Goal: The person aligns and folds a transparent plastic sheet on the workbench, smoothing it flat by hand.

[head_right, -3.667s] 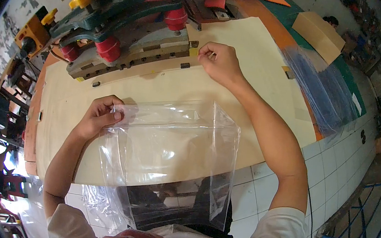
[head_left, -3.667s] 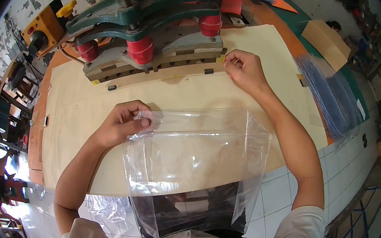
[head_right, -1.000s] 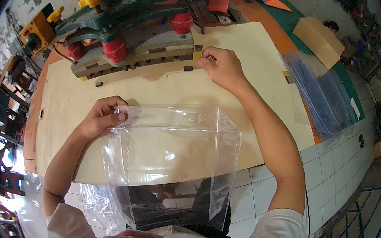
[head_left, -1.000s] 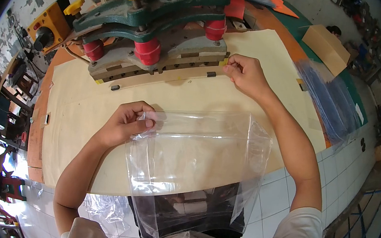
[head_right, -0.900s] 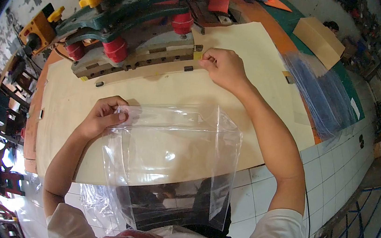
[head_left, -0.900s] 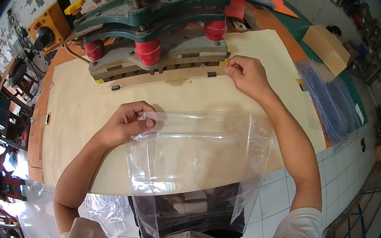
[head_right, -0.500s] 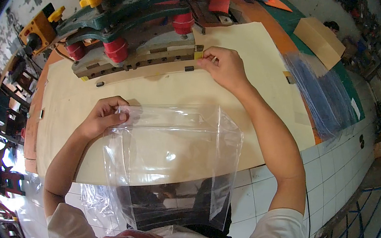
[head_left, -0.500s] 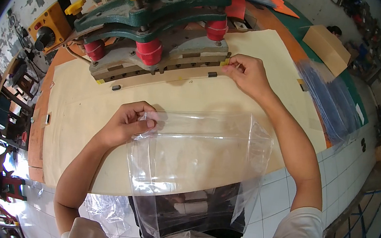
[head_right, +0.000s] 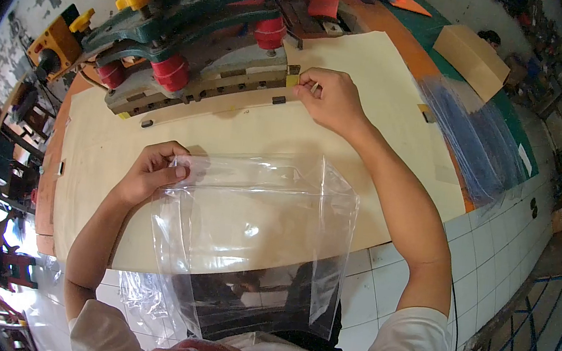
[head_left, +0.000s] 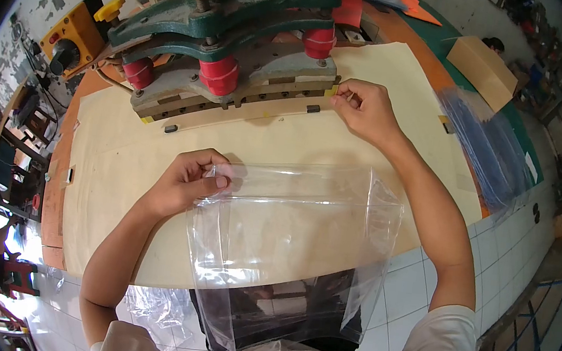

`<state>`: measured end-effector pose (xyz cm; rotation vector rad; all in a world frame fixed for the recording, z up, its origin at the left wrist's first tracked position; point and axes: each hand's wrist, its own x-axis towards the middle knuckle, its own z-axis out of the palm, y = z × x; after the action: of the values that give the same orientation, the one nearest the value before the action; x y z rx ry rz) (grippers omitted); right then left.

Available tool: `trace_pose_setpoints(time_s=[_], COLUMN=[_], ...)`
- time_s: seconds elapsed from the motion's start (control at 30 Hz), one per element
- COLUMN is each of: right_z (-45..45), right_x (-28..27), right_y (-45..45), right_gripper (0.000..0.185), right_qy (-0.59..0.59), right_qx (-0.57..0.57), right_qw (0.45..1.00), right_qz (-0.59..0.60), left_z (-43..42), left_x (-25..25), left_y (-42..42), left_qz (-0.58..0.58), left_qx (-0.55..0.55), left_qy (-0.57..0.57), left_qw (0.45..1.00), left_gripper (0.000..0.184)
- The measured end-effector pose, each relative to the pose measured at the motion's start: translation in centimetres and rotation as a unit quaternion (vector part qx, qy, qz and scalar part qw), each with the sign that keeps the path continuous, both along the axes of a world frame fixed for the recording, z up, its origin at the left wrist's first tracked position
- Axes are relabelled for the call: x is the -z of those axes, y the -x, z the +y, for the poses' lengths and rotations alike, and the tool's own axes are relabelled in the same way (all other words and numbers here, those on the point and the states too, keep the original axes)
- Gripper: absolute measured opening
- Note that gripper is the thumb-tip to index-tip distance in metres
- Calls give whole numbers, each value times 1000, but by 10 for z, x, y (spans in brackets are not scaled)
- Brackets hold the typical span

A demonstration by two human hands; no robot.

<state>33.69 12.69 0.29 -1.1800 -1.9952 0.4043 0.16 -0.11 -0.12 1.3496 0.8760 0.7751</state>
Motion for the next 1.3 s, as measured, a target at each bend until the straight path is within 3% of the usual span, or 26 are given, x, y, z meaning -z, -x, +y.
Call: trace_pose_setpoints(time_s=[0.1, 0.2, 0.27, 0.3, 0.37, 0.4, 0.47, 0.57, 0.97, 1.17, 1.3], right_z=[-3, -4, -4, -8, -21, -25, -30, -29, -38, -46, -43], right_x=[-6, -10, -8, -10, -13, -15, -17, -12, -13, -25, -17], right_y=[-2, -12, -14, -10, -1, 3, 9, 10, 14, 19, 18], right_gripper=[17, 19, 18, 18, 38, 38, 62, 76, 85, 80, 80], right_qy=[-26, 26, 111, 111, 110, 110, 41, 12, 15, 77, 48], right_qx=[21, 29, -101, -102, -214, -215, -218, -213, -186, -154, -154], right_qw=[999, 994, 984, 984, 966, 966, 966, 966, 965, 961, 964], right_qz=[-22, -99, -96, -96, -94, -94, -136, -147, -185, -217, -212], left_z=[0, 0, -1, -1, -2, -2, -1, -1, 0, 1, 1], left_x=[0, -1, -2, -2, -2, -2, -1, -3, 0, 1, 1], left_y=[0, 0, -1, -1, -1, -1, 0, 0, 1, 1, 1], left_qz=[3, 11, 14, 14, 13, 13, 17, 6, 5, 8, 20], left_qx=[-1, -1, -1, -2, -4, -5, -1, 4, 5, 3, -1], left_qy=[2, -9, -20, -20, -13, -12, -16, -10, -3, -15, -15], left_qw=[1000, 1000, 1000, 1000, 1000, 1000, 1000, 1000, 1000, 1000, 1000], left_gripper=[16, 16, 16, 16, 16, 16, 16, 16, 16, 16, 16])
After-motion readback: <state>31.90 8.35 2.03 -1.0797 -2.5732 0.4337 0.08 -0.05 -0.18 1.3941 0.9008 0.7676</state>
